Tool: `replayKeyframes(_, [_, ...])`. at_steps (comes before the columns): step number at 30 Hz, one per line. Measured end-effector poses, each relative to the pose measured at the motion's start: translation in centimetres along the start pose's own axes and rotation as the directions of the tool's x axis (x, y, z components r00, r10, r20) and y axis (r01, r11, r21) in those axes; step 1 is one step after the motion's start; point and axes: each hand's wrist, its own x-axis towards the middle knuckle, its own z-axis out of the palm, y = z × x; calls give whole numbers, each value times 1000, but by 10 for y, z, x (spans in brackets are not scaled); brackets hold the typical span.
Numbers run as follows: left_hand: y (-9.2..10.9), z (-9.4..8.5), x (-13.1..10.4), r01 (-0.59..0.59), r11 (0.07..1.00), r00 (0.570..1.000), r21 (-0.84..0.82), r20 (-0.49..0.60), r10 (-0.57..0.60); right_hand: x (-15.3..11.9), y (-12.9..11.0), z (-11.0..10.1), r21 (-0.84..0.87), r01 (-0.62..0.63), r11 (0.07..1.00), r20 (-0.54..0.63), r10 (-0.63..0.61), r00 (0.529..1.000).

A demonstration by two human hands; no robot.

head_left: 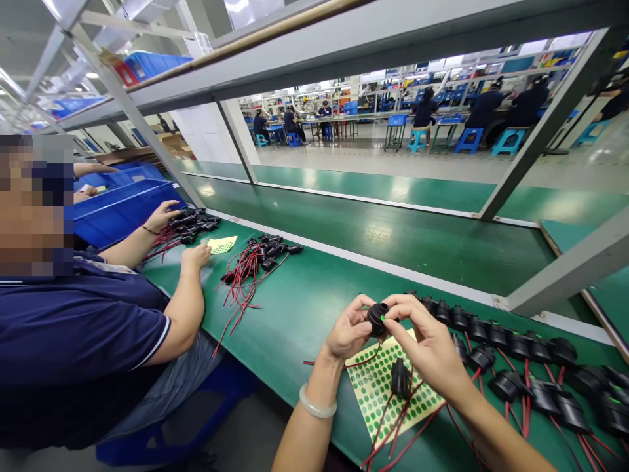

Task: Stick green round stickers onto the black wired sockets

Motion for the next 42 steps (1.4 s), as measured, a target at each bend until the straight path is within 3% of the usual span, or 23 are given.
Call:
replayKeyframes(7, [2, 2, 3, -11, 996, 999, 86, -32, 14, 2, 11, -2, 91, -131, 987, 42, 128, 991])
replayKeyframes(15, [-1, 1, 4, 20, 996, 999, 87, -33, -18, -13, 31, -3, 85, -173, 981, 87, 166, 982])
replayKeyframes(18, [0, 0, 4, 55, 998, 997, 18, -63, -54, -32, 36, -16, -8, -188, 982, 69, 188, 980])
replayKeyframes(21, [1, -1, 7, 65, 998, 984, -25, -167, -69, -58, 48, -44, -88, -189, 978, 28, 192, 981])
replayKeyframes(28, [-10, -9, 21, 127, 992, 915, 27, -390, -107, -145, 96, -109, -416, -100, 904, -57, 84, 995])
replayKeyframes(31, [-18, -13, 25, 110, 983, 882, 149, -471, -27, -173, 111, -116, -465, -42, 884, -63, 14, 998])
replayKeyframes(34, [-23, -13, 27, 79, 952, 861, 296, -502, 85, -182, 113, -110, -467, 26, 884, -62, -61, 996])
replayKeyframes(37, [-23, -7, 28, 47, 892, 868, 449, -460, 185, -177, 101, -101, -418, 36, 908, -67, -70, 995])
replayKeyframes(42, [-22, 11, 25, -52, 729, 934, 683, -225, 277, -168, 80, -92, -346, 36, 938, -6, -41, 999])
